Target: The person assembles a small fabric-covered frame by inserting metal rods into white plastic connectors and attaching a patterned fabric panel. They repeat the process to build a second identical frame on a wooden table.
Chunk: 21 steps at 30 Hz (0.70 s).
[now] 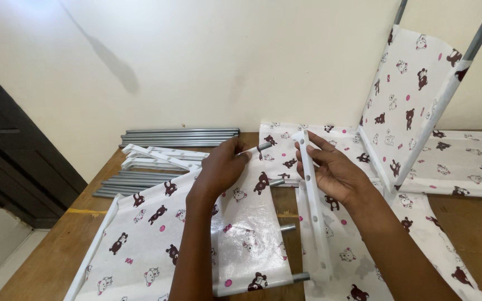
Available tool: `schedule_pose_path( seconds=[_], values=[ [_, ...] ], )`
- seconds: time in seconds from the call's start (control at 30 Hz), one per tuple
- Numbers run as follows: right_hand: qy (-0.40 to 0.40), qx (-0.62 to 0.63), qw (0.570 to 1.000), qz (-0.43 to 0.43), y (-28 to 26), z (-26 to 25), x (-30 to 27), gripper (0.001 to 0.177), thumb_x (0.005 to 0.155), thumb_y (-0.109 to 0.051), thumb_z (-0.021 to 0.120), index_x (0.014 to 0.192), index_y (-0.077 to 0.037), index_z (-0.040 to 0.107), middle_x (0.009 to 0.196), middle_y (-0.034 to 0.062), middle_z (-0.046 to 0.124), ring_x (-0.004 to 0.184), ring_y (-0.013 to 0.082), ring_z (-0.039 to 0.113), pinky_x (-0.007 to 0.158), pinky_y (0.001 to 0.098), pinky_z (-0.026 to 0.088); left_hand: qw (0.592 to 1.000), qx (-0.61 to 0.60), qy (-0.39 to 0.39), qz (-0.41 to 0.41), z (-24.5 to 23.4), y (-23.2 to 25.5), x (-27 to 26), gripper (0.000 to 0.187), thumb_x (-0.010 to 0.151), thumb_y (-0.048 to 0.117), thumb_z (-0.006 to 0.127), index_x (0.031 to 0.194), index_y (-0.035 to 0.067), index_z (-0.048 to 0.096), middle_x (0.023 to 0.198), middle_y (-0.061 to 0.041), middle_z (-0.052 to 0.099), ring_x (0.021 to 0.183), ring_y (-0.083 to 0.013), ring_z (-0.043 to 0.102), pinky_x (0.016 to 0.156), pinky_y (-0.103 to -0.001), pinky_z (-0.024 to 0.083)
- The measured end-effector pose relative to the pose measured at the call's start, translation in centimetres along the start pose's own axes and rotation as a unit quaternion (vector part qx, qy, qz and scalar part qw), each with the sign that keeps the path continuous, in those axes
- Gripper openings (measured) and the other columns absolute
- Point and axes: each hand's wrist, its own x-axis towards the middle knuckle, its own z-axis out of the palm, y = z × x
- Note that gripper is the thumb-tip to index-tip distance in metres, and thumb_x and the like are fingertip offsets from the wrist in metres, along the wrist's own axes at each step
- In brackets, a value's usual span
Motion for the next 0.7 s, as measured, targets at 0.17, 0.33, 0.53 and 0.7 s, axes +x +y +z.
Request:
schedule_pose_path(
  seconds=[0.17, 0.33, 0.53, 0.7],
  values=[
    [-0.051, 0.015, 0.998, 0.015, 0.7, 1.6, -0.5, 0.058, 0.096, 0.002, 0.052, 0.153, -0.007, 0.046, 0.121, 0.0159, 0.066, 0.099, 0.0200, 0.067, 0.085, 0.0343, 0.060, 0.990, 0.025, 0.084, 0.110, -0.8, 2.1, -1.2, 0.027, 0.089, 0.024, 0.065, 0.112, 0.009, 0.067, 0.108, -0.010, 0.075, 0.102, -0.0284, 0.070, 0.091, -0.042, 0.050],
    [-0.056, -0.033, 0.998, 0.006, 1.0, 2.7, -1.2, 0.056, 0.098, 0.000, 0.053, 0.153, -0.008, 0.050, 0.114, 0.0164, 0.066, 0.097, 0.0194, 0.067, 0.087, 0.0369, 0.061, 0.985, 0.029, 0.098, 0.141, 0.3, 3.4, -1.9, 0.021, 0.087, 0.021, 0.066, 0.104, 0.010, 0.071, 0.102, -0.006, 0.077, 0.094, -0.0264, 0.072, 0.084, -0.044, 0.052],
    [-0.044, -0.065, 0.997, -0.010, 0.1, 2.7, -1.6, 0.055, 0.097, 0.000, 0.053, 0.151, -0.008, 0.051, 0.111, 0.0163, 0.070, 0.096, 0.0197, 0.071, 0.086, 0.0355, 0.062, 0.982, 0.029, 0.112, 0.147, 1.2, 4.2, -2.1, 0.017, 0.086, 0.020, 0.070, 0.100, 0.012, 0.074, 0.094, -0.006, 0.078, 0.087, -0.0262, 0.073, 0.079, -0.044, 0.051],
    [-0.059, -0.088, 0.994, -0.030, -0.8, 2.6, -1.9, 0.056, 0.096, 0.000, 0.058, 0.150, -0.007, 0.051, 0.106, 0.0171, 0.071, 0.090, 0.0204, 0.071, 0.083, 0.0356, 0.063, 0.985, -0.005, 0.104, 0.140, 1.1, 4.5, -2.2, 0.018, 0.087, 0.022, 0.071, 0.101, 0.011, 0.074, 0.095, -0.008, 0.079, 0.083, -0.0266, 0.074, 0.080, -0.043, 0.053]
  ],
)
